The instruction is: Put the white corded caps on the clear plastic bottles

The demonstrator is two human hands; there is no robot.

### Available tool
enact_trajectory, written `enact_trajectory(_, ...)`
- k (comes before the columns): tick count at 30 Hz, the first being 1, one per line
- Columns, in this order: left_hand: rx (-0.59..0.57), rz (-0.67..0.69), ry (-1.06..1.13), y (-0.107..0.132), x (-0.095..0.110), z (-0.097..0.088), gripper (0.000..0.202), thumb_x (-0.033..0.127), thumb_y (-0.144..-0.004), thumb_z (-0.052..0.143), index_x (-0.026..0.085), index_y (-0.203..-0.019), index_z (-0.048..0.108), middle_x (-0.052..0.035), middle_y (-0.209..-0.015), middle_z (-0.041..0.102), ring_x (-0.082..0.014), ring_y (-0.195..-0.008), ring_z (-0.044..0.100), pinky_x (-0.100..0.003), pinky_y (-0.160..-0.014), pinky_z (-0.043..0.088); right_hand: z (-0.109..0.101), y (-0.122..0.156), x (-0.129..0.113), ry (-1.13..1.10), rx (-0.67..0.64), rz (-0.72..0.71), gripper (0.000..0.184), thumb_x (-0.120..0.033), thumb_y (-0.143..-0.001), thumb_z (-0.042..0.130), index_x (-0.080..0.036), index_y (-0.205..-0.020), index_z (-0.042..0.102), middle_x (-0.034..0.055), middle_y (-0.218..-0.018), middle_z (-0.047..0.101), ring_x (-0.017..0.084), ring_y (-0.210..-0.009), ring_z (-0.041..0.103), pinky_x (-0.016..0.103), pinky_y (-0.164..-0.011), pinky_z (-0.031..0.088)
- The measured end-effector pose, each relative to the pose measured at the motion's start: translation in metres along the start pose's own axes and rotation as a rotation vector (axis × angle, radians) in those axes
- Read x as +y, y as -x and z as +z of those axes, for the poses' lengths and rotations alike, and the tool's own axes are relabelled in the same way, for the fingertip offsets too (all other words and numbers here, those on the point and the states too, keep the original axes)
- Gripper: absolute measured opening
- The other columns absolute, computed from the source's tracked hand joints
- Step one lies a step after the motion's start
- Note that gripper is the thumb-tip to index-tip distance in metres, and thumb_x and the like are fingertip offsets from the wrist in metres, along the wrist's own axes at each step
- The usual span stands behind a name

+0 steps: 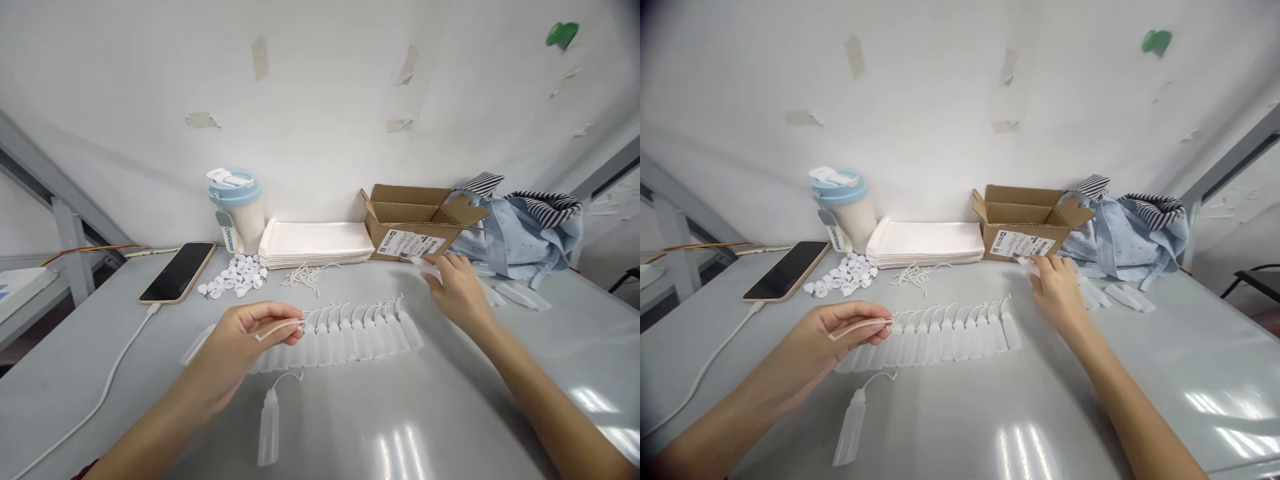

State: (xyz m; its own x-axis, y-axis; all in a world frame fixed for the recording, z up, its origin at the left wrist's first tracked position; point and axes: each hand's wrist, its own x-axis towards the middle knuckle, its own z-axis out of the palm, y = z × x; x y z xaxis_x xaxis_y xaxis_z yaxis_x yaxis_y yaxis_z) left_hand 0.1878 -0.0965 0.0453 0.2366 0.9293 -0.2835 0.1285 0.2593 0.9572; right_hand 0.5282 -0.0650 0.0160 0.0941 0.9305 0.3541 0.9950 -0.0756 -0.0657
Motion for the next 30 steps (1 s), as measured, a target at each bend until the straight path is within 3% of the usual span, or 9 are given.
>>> enact_trajectory(2,-0.003,-0.017,0.019,0.002,-0.001,0.003,0.017,0.04,-0.074,0.074,0.025,-0.083,0.074,0.0015,-0.08,0.071,-0.0156,-0.079,0.067,-0.026,-0.079,0.053,-0.013,0.013,-0.023,-0.119,0.028,-0.036,0.028,-0.023,-0.093,0.046,-0.013,-0.117,0.055,0.0142,-0.108,0.065,0.026,-0.096,0.06,0.036,-0.081,0.049)
enact_trajectory(4,-0.011,-0.043,0.038,0.004,-0.002,0.006,0.018,0.04,-0.074,0.074,0.025,-0.085,0.074,0.0014,-0.079,0.071,-0.0152,-0.078,0.067,-0.026,-0.08,0.052,-0.025,0.028,-0.049,-0.564,0.043,-0.139,0.024,-0.029,-0.093,0.049,-0.02,-0.114,0.055,0.0102,-0.109,0.066,0.023,-0.093,0.062,0.035,-0.078,0.051)
enact_trajectory(6,-0.02,-0.047,0.082,0.006,-0.003,0.009,0.018,0.039,-0.074,0.075,0.025,-0.085,0.074,0.0015,-0.079,0.071,-0.0145,-0.078,0.066,-0.025,-0.079,0.052,-0.033,0.043,-0.075,-0.816,-0.08,-0.248,0.019,-0.03,-0.094,0.05,-0.024,-0.111,0.055,0.0071,-0.105,0.067,0.022,-0.089,0.063,0.035,-0.077,0.051)
enact_trajectory(12,-0.001,-0.022,0.22,0.008,-0.004,0.013,0.016,0.035,-0.073,0.075,0.023,-0.083,0.074,0.0017,-0.078,0.07,-0.0127,-0.075,0.064,-0.023,-0.077,0.051,-0.027,0.07,-0.121,-0.982,-0.271,-0.413,0.029,-0.02,-0.091,0.051,-0.022,-0.12,0.048,0.0089,-0.101,0.067,0.02,-0.081,0.063,0.034,-0.072,0.054)
enact_trajectory(15,-0.04,-0.03,0.239,0.009,-0.004,0.014,0.013,0.031,-0.074,0.073,0.021,-0.082,0.073,0.002,-0.074,0.068,-0.0118,-0.07,0.062,-0.022,-0.073,0.049,-0.017,0.08,-0.126,-0.977,-0.266,-0.522,0.036,-0.016,-0.093,0.048,-0.024,-0.127,0.04,0.0088,-0.106,0.064,0.018,-0.08,0.063,0.031,-0.071,0.056)
enact_trajectory(18,-0.085,-0.097,0.201,0.011,-0.005,0.019,0.011,0.029,-0.075,0.069,0.02,-0.082,0.072,0.0023,-0.067,0.066,-0.0115,-0.066,0.06,-0.023,-0.071,0.046,-0.011,0.088,-0.123,-0.974,-0.177,-0.61,0.041,-0.013,-0.093,0.046,-0.022,-0.131,0.035,0.0094,-0.106,0.063,0.018,-0.087,0.063,0.029,-0.074,0.057)
enact_trajectory(22,-0.127,-0.128,0.177,0.013,-0.007,0.025,0.01,0.025,-0.075,0.065,0.019,-0.08,0.071,0.0031,-0.064,0.065,-0.0118,-0.063,0.06,-0.023,-0.068,0.045,-0.012,0.096,-0.117,-0.887,-0.085,-0.627,0.038,-0.017,-0.095,0.045,-0.019,-0.132,0.035,0.0107,-0.104,0.065,0.018,-0.088,0.066,0.026,-0.076,0.059)
enact_trajectory(25,-0.148,-0.092,0.126,0.012,-0.008,0.027,0.008,0.023,-0.075,0.063,0.02,-0.078,0.07,0.0034,-0.064,0.064,-0.0117,-0.063,0.06,-0.023,-0.067,0.045,-0.015,0.1,-0.112,-0.832,-0.111,-0.594,0.039,-0.023,-0.096,0.046,-0.021,-0.133,0.035,0.0099,-0.106,0.067,0.017,-0.087,0.069,0.025,-0.079,0.058)
enact_trajectory(30,-0.187,-0.057,0.149,0.011,-0.014,0.026,0.01,0.026,-0.078,0.065,0.018,-0.08,0.07,0.002,-0.067,0.064,-0.0109,-0.061,0.059,-0.023,-0.066,0.047,-0.013,0.099,-0.111,-0.96,-0.21,-0.61,0.045,-0.023,-0.097,0.045,-0.028,-0.139,0.031,0.0071,-0.111,0.067,0.015,-0.095,0.068,0.021,-0.084,0.056)
